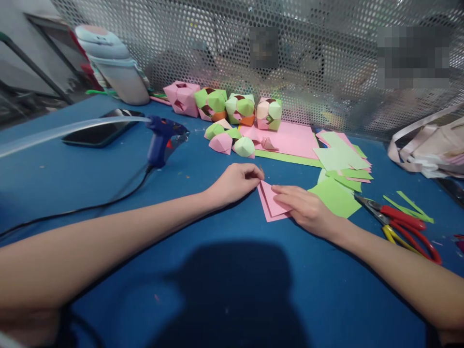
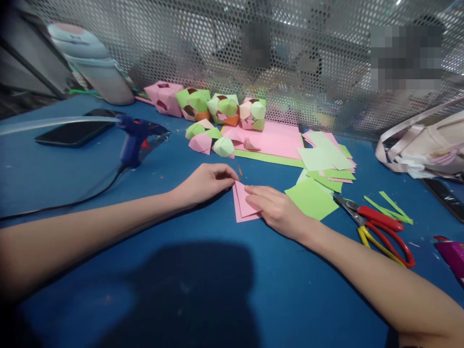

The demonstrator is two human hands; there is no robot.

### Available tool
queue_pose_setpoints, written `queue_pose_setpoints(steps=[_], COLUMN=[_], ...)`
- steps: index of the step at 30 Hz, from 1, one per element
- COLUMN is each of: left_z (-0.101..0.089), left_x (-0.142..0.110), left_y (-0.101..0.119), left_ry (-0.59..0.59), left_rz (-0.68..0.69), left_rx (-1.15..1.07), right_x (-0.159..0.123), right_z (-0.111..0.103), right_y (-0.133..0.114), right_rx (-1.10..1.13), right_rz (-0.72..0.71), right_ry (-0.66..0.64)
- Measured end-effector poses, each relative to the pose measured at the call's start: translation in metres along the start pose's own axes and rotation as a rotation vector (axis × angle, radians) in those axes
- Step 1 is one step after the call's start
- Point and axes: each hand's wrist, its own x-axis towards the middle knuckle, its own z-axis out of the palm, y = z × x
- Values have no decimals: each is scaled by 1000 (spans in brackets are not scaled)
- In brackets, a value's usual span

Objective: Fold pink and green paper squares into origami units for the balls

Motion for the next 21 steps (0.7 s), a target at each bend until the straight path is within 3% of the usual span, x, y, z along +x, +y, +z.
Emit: queue_pose_setpoints(steps=[21], left_z=[-5], left_x=[-1], left_y=[7], left_ry=[0], left_rz=[-25], left_rx=[105], right_x=[-1], right_z=[-3], right_y=[1], right_rx=[-45], right_rz=[-25], right_ry=[-70])
